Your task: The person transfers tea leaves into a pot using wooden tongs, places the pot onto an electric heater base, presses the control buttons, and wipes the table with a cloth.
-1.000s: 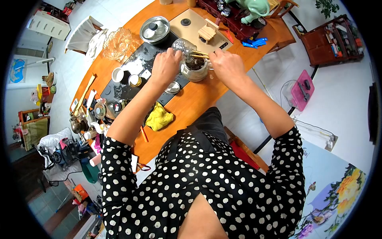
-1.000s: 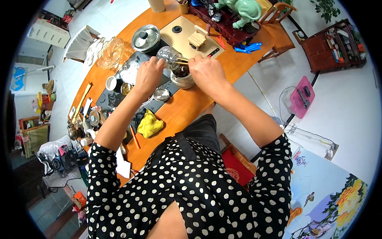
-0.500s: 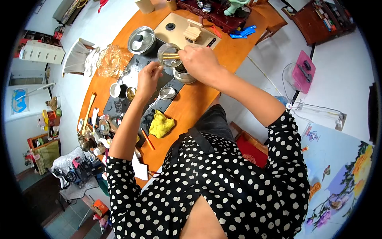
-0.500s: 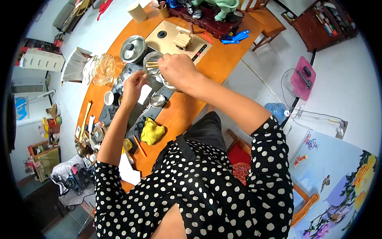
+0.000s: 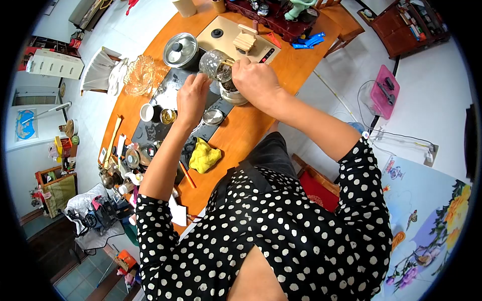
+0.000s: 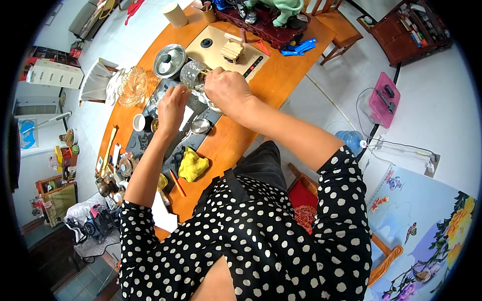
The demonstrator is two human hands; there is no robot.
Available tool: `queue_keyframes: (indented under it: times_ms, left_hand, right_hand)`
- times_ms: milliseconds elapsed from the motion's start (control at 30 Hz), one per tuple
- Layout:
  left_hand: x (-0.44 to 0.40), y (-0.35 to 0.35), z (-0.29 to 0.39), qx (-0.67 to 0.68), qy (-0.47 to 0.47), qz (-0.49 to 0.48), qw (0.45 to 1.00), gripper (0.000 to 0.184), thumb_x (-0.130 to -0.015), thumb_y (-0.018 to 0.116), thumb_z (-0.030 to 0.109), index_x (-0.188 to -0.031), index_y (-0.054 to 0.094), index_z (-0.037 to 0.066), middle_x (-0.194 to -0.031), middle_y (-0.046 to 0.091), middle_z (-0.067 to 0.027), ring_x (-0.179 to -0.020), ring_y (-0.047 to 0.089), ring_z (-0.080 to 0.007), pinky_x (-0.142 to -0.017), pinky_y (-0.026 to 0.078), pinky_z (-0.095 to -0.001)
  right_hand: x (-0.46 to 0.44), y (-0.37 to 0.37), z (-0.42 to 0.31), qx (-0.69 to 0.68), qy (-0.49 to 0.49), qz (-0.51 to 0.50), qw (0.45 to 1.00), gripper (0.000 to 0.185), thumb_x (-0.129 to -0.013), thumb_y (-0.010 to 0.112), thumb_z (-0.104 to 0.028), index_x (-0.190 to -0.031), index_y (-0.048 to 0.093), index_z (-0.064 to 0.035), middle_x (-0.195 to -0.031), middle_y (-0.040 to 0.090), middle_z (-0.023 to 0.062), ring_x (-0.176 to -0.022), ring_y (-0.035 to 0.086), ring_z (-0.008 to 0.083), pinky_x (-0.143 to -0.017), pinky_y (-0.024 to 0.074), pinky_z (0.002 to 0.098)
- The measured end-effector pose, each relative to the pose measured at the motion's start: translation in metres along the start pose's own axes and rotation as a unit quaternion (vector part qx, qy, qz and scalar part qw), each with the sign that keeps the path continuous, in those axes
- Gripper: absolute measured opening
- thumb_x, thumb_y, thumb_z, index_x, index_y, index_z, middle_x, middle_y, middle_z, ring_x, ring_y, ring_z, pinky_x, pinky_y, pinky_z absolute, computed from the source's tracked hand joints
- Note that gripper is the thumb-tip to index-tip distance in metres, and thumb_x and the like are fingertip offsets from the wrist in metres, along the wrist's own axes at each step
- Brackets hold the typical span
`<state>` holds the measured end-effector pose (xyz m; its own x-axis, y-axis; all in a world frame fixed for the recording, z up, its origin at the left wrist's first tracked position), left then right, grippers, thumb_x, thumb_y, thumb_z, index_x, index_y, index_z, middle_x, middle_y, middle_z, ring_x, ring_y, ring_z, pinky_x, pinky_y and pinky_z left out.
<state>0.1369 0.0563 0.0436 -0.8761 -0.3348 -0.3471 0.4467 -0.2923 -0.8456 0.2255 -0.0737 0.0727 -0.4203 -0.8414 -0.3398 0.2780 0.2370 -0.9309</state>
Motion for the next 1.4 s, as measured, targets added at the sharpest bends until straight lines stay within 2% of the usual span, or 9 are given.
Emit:
queue_keyframes:
  times_ms: [200, 300, 500, 700, 900, 1067, 1200, 1400]
  left_hand:
    - [0.003, 0.002, 0.001, -0.015, 0.020, 0.016, 1.000, 0.011, -0.088, 0.066, 0.016, -0.093, 0.060, 0.009, -0.079, 0.059, -0.0133, -0.067, 0.061, -0.0355, -0.058, 0.049, -0.0437]
    - [0.004, 0.004, -0.001, -0.003, 0.017, 0.022, 1.000, 0.011, -0.088, 0.066, 0.016, -0.094, 0.061, 0.009, -0.079, 0.059, -0.0130, -0.067, 0.062, -0.0353, -0.058, 0.050, -0.0433]
    - [0.002, 0.002, -0.003, -0.002, 0.018, 0.016, 1.000, 0.012, -0.088, 0.066, 0.016, -0.094, 0.062, 0.006, -0.080, 0.060, -0.0129, -0.067, 0.061, -0.0344, -0.059, 0.049, -0.0420]
    - [-0.001, 0.005, 0.006, -0.041, 0.058, 0.019, 0.997, 0.013, -0.086, 0.067, 0.016, -0.091, 0.059, 0.008, -0.076, 0.055, -0.0130, -0.067, 0.061, -0.0347, -0.058, 0.049, -0.0440]
    - [-0.003, 0.013, 0.008, -0.086, 0.066, -0.011, 0.994, 0.014, -0.086, 0.067, 0.018, -0.088, 0.058, 0.007, -0.077, 0.056, -0.0137, -0.068, 0.061, -0.0347, -0.058, 0.049, -0.0442]
    - [-0.005, 0.018, 0.007, -0.083, 0.040, -0.007, 0.996, 0.014, -0.086, 0.066, 0.018, -0.088, 0.057, 0.007, -0.076, 0.056, -0.0138, -0.067, 0.061, -0.0350, -0.058, 0.049, -0.0442]
    - [-0.006, 0.016, 0.009, -0.083, 0.053, -0.008, 0.995, 0.014, -0.086, 0.066, 0.018, -0.088, 0.058, 0.007, -0.075, 0.055, -0.0135, -0.066, 0.061, -0.0351, -0.057, 0.049, -0.0442]
    - [-0.004, 0.020, 0.010, -0.104, 0.090, -0.034, 0.990, 0.013, -0.086, 0.064, 0.018, -0.087, 0.057, 0.006, -0.074, 0.052, -0.0147, -0.066, 0.059, -0.0355, -0.058, 0.046, -0.0457]
  right_hand:
    - [-0.001, -0.001, 0.011, -0.108, -0.026, -0.034, 0.993, 0.010, -0.076, 0.061, -0.010, -0.078, 0.068, -0.0045, -0.076, 0.068, 0.0121, -0.068, 0.070, 0.0221, -0.060, 0.0562, 0.0320]
    - [-0.002, -0.007, 0.018, -0.131, 0.003, 0.001, 0.991, 0.010, -0.080, 0.056, -0.008, -0.078, 0.064, -0.0016, -0.076, 0.066, 0.0147, -0.070, 0.068, 0.0288, -0.060, 0.0556, 0.0377]
    - [0.000, 0.006, 0.015, -0.149, -0.020, -0.005, 0.989, 0.008, -0.080, 0.056, -0.008, -0.079, 0.063, -0.0032, -0.079, 0.065, 0.0129, -0.076, 0.068, 0.0273, -0.061, 0.0558, 0.0379]
    - [0.001, 0.000, 0.014, -0.156, -0.036, 0.050, 0.986, 0.007, -0.079, 0.058, -0.009, -0.078, 0.063, -0.0039, -0.077, 0.063, 0.0115, -0.076, 0.067, 0.0266, -0.062, 0.0562, 0.0370]
    - [0.000, 0.011, 0.016, -0.063, -0.059, 0.016, 0.996, 0.006, -0.077, 0.060, -0.009, -0.078, 0.063, -0.0048, -0.075, 0.062, 0.0092, -0.073, 0.067, 0.0238, -0.060, 0.0560, 0.0348]
    - [0.002, 0.002, 0.017, -0.033, -0.039, 0.041, 0.998, 0.007, -0.074, 0.060, -0.009, -0.078, 0.063, -0.0038, -0.076, 0.062, 0.0087, -0.072, 0.067, 0.0216, -0.058, 0.0559, 0.0311]
    - [0.001, 0.020, 0.012, -0.012, -0.037, 0.042, 0.998, 0.007, -0.074, 0.060, -0.009, -0.077, 0.063, -0.0035, -0.077, 0.062, 0.0090, -0.072, 0.067, 0.0214, -0.059, 0.0561, 0.0296]
    - [0.001, 0.025, 0.008, -0.026, -0.044, -0.030, 0.998, 0.010, -0.077, 0.061, -0.013, -0.079, 0.068, -0.0070, -0.078, 0.066, 0.0087, -0.075, 0.070, 0.0206, -0.062, 0.0553, 0.0301]
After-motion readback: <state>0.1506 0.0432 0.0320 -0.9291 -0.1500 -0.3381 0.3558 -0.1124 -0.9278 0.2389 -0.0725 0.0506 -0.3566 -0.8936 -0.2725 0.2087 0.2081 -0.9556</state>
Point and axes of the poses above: each hand's wrist, its own x-axis away from the middle knuckle, its own y-axis out of the palm, z = x × y, the point moved 6 cm from there along -x, towards the middle knuckle
